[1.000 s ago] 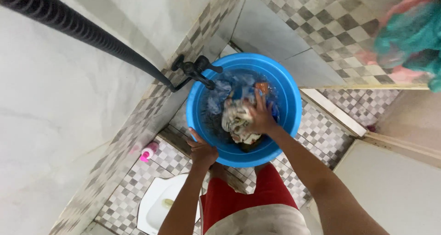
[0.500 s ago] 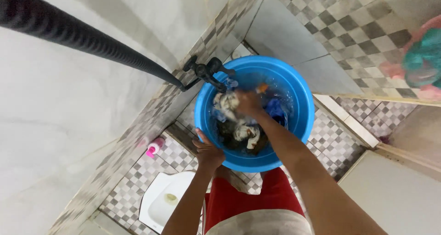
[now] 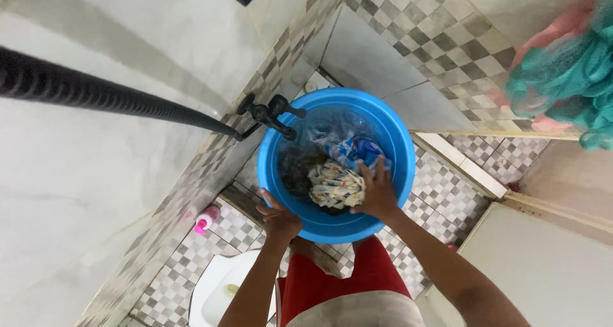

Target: Hand-washing clothes in a bucket of soapy water.

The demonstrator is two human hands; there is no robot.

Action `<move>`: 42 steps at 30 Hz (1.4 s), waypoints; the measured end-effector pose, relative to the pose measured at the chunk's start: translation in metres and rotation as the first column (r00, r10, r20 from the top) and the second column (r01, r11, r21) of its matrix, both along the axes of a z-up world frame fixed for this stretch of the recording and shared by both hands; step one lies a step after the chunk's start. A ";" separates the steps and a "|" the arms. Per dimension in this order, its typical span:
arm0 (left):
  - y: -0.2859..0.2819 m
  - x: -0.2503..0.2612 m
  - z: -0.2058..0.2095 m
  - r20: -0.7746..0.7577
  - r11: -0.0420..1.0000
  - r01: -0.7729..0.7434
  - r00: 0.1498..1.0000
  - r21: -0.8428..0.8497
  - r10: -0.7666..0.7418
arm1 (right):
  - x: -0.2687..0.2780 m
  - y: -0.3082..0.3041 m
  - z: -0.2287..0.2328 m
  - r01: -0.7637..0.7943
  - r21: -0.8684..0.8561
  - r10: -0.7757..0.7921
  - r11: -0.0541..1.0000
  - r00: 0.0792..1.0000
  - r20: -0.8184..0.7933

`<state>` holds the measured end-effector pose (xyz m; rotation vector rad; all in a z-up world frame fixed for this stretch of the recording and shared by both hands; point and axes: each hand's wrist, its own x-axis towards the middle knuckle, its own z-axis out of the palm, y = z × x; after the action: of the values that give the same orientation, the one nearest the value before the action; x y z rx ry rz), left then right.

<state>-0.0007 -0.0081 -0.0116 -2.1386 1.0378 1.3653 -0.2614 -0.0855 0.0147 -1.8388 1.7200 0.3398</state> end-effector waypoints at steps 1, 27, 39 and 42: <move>-0.003 0.000 -0.001 -0.003 1.000 0.014 1.000 -0.010 -0.014 | 0.008 -0.006 -0.020 -0.061 0.039 0.065 0.997 0.992 -0.111; -0.012 0.004 0.024 -0.006 0.997 0.015 1.000 0.073 -0.015 | -0.012 0.036 -0.064 0.066 -0.284 0.062 0.957 0.907 0.418; -0.013 0.003 0.013 -0.065 0.999 0.043 0.997 -0.010 -0.044 | 0.000 -0.064 -0.101 0.175 0.258 -0.230 0.950 0.952 0.200; -0.028 0.004 0.039 -0.058 0.989 -0.078 0.995 0.124 0.085 | 0.065 -0.101 -0.095 0.161 0.233 -0.191 0.959 0.975 0.113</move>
<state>0.0032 -0.0361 0.0271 -2.0814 0.8752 1.5029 -0.1960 -0.1863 -0.0807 -1.5018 1.6658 0.3149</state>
